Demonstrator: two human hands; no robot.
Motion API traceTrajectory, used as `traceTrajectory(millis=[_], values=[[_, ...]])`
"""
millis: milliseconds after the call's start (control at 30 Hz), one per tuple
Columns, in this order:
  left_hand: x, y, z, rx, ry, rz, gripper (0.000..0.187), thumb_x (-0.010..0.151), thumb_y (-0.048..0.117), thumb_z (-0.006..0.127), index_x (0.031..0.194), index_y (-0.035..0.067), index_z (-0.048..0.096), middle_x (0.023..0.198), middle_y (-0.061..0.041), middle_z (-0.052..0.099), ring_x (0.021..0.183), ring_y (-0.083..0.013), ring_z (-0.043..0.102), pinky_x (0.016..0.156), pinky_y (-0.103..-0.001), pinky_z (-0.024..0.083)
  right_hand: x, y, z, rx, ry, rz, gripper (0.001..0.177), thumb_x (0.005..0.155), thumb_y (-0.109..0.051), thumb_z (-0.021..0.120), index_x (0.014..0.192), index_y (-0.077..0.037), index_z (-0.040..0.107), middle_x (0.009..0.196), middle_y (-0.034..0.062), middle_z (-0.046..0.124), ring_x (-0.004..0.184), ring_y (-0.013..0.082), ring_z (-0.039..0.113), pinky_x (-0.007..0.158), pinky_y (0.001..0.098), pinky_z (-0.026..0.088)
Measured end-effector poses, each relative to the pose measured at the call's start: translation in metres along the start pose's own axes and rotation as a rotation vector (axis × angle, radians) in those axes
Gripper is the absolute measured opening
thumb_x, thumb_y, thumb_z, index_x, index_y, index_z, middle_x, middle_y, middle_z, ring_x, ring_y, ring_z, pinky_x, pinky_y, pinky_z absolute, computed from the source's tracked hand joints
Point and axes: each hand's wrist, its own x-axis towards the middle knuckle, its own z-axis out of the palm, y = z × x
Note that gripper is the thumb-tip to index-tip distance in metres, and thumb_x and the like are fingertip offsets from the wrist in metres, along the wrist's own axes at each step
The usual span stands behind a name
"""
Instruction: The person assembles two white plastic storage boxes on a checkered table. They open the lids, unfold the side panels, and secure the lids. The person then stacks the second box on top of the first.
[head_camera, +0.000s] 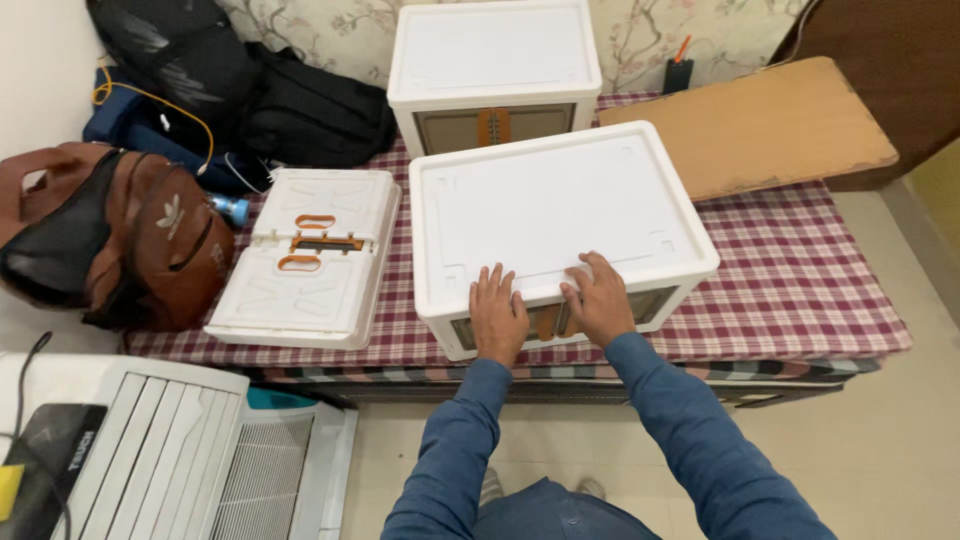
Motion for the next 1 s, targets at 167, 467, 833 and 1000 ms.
traceTrajectory(millis=[167, 467, 833, 1000], values=[[-0.003, 0.038, 0.026, -0.013, 0.013, 0.073, 0.041, 0.099, 0.021, 0.054, 0.134, 0.002, 0.063, 0.154, -0.017, 0.051, 0.149, -0.0358, 0.034, 0.124, -0.052, 0.02, -0.018, 0.072, -0.024, -0.212, 0.116, 0.167, 0.057, 0.106, -0.039, 0.048, 0.145, 0.003, 0.053, 0.154, 0.024, 0.045, 0.15, 0.0411, 0.032, 0.121, 0.0549, 0.023], [-0.004, 0.05, 0.04, 0.063, 0.024, 0.019, 0.042, 0.096, 0.021, 0.051, 0.133, 0.003, 0.065, 0.152, -0.015, 0.053, 0.149, -0.0348, 0.036, 0.125, -0.054, 0.016, -0.023, 0.127, -0.037, -0.272, -0.009, 0.341, 0.067, 0.106, -0.044, 0.045, 0.151, 0.006, 0.045, 0.16, 0.0213, 0.038, 0.154, 0.0388, 0.028, 0.127, 0.0522, 0.019], [0.017, 0.062, 0.052, 0.065, 0.025, -0.164, 0.056, 0.089, 0.021, 0.058, 0.141, 0.001, 0.056, 0.158, -0.021, 0.04, 0.15, -0.0371, 0.029, 0.124, -0.054, 0.016, 0.008, 0.138, -0.072, -0.227, 0.005, 0.382, 0.065, 0.095, -0.042, 0.063, 0.148, -0.005, 0.052, 0.149, 0.0166, 0.05, 0.135, 0.0373, 0.047, 0.107, 0.0568, 0.036], [0.035, 0.066, 0.058, 0.03, -0.036, -0.144, 0.056, 0.088, 0.02, 0.059, 0.14, 0.001, 0.056, 0.161, -0.022, 0.037, 0.152, -0.0385, 0.025, 0.123, -0.052, 0.019, 0.031, 0.164, -0.072, -0.145, -0.176, 0.459, 0.068, 0.095, -0.039, 0.061, 0.152, -0.008, 0.043, 0.152, 0.014, 0.047, 0.134, 0.0371, 0.049, 0.1, 0.0607, 0.041]])
